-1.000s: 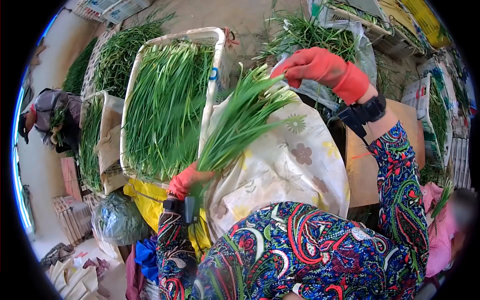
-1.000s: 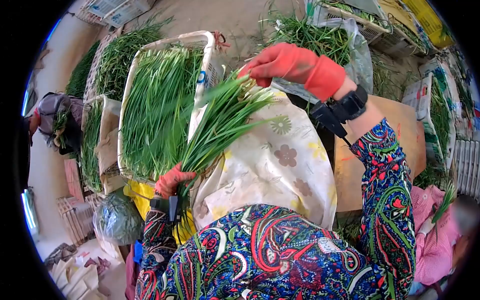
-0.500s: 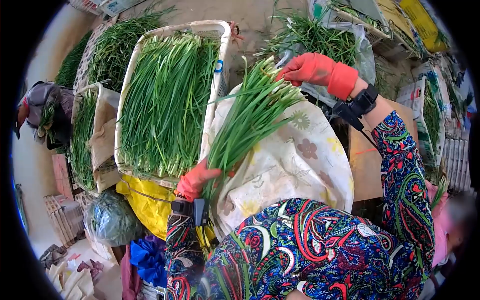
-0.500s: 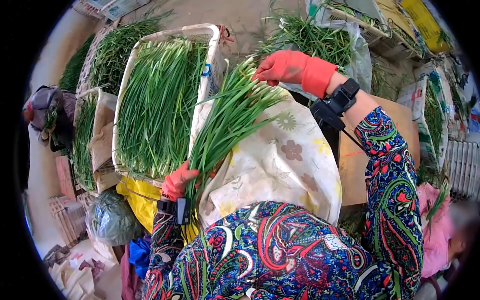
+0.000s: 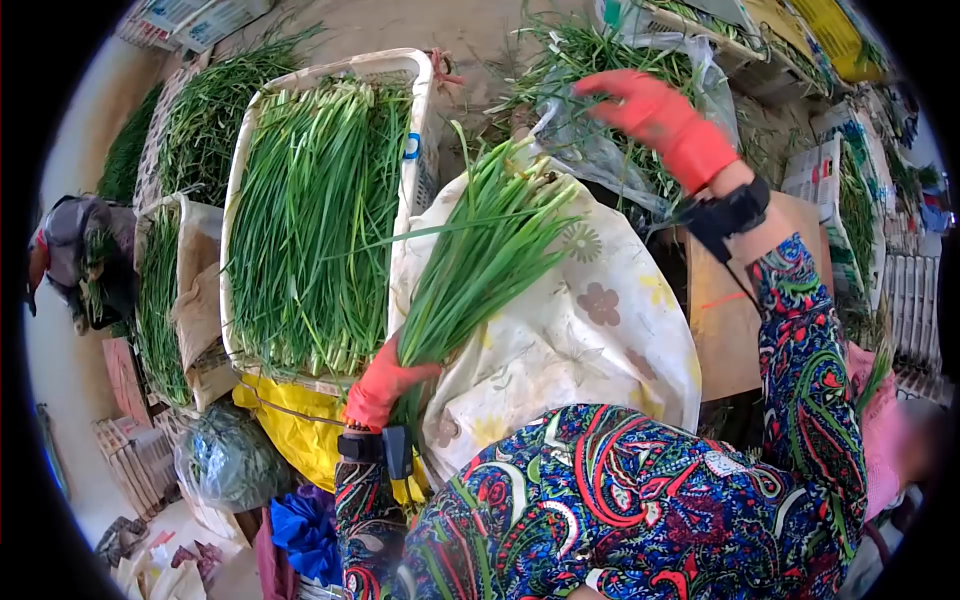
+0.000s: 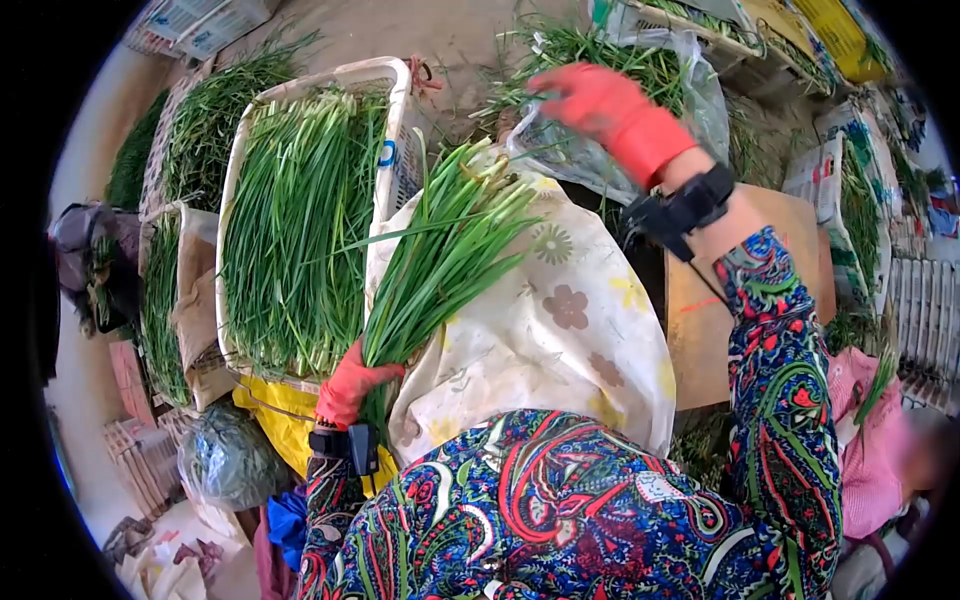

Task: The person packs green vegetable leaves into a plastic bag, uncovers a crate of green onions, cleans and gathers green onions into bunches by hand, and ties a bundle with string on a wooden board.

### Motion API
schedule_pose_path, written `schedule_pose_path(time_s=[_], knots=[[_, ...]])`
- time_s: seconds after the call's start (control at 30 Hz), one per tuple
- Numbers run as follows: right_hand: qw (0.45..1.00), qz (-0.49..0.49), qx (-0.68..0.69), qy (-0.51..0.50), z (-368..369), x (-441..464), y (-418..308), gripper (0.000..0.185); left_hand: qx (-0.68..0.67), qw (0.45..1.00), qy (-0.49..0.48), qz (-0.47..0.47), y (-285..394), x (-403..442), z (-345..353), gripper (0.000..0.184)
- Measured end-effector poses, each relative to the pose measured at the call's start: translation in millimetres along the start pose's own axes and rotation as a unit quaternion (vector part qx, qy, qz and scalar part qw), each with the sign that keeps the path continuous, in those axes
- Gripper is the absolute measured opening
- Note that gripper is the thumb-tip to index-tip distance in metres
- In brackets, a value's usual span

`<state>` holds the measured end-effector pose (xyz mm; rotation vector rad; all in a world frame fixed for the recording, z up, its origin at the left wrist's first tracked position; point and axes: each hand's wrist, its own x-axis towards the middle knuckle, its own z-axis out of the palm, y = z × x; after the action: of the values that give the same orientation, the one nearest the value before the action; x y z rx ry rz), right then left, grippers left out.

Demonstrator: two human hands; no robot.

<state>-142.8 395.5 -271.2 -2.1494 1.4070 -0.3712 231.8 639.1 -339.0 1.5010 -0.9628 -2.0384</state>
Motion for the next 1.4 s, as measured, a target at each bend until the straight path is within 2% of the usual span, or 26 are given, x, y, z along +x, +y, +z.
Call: schedule_pose_path(time_s=[0.03,0.13,0.2,0.23,0.33,0.4,0.47,0.5,0.53,0.6,0.63,0.67,0.7,0.73,0.77,0.83,0.9,0.93,1.03,1.07,1.2,1.27,1.3,1.33,1.37,1.4], knots=[[0.994,-0.069,0.003,-0.084,10,-4,-18,0.028,-0.002,1.000,-0.002,-0.001,0,0,-2,0.070],[0.927,-0.296,-0.227,-0.030,82,-17,-19,0.027,0.082,0.996,0.002,0.020,-5,5,-6,0.071],[0.976,-0.049,-0.183,-0.103,108,-3,-36,0.024,0.124,0.992,0.017,0.010,1,2,-4,0.070],[0.976,0.074,-0.152,-0.140,116,-1,-40,0.023,0.124,0.992,0.024,0.007,6,-2,-2,0.069],[0.949,-0.032,-0.314,-0.010,130,5,-16,0.018,0.138,0.990,0.040,0.010,3,-7,-5,0.066],[0.959,-0.052,-0.256,0.113,110,15,3,0.016,0.115,0.992,0.041,0.025,9,-10,0,0.064],[0.919,-0.055,-0.352,0.167,68,23,35,0.015,0.091,0.995,0.032,0.024,11,-11,2,0.062],[0.921,-0.056,-0.339,0.186,47,26,62,0.016,0.079,0.996,0.024,0.016,11,-10,1,0.062],[0.928,-0.083,-0.247,0.265,35,22,93,0.018,0.067,0.998,0.016,0.008,10,-10,-1,0.062],[0.978,-0.041,-0.127,0.158,29,10,104,0.032,0.081,0.996,0.029,0.004,0,-8,-7,0.060],[0.998,0.024,0.021,0.060,30,5,96,0.039,0.089,0.995,0.032,0.002,-2,-6,-8,0.059],[0.982,0.114,0.152,-0.018,31,0,88,0.046,0.077,0.997,0.029,-0.012,0,-4,-8,0.058],[0.892,0.236,0.360,-0.140,39,-8,55,0.051,0.063,0.997,0.027,-0.027,3,-4,-7,0.057],[0.863,0.204,0.427,-0.175,40,-21,27,0.060,0.050,0.997,0.026,-0.043,6,-5,-6,0.056],[0.883,0.103,0.439,-0.130,66,-21,26,0.058,0.067,0.996,0.031,-0.046,8,-4,-5,0.055],[0.894,0.005,0.410,-0.181,83,-23,23,0.044,0.104,0.992,0.042,-0.055,13,-5,-4,0.052],[0.938,0.064,0.293,-0.174,86,-18,7,0.036,0.091,0.993,0.055,-0.050,17,-6,1,0.046],[0.950,0.053,0.257,-0.169,85,-14,2,0.037,0.085,0.994,0.054,-0.046,16,-6,1,0.045],[0.968,0.141,0.144,-0.150,73,-9,-14,0.035,0.069,0.995,0.052,-0.059,14,-7,0,0.045],[0.973,0.139,0.128,-0.131,64,-10,-25,0.034,0.072,0.994,0.056,-0.054,12,-7,1,0.043],[0.982,0.025,0.179,-0.048,61,0,-13,0.031,0.078,0.994,0.059,-0.055,11,-6,-1,0.045],[0.965,0.068,0.252,-0.023,32,13,1,0.022,0.076,0.994,0.063,-0.051,10,-8,-1,0.048],[0.986,0.045,0.162,0.012,10,23,18,0.019,0.073,0.994,0.066,-0.043,12,-9,-1,0.050],[0.986,-0.036,0.129,0.102,-15,23,38,0.020,0.070,0.995,0.068,-0.035,12,-9,0,0.052],[0.953,-0.064,0.210,0.208,-37,24,76,0.024,0.077,0.994,0.067,-0.030,10,-9,-2,0.055],[0.956,0.037,0.186,0.223,-65,55,176,0.030,0.082,0.994,0.067,-0.024,6,-9,-5,0.057]])
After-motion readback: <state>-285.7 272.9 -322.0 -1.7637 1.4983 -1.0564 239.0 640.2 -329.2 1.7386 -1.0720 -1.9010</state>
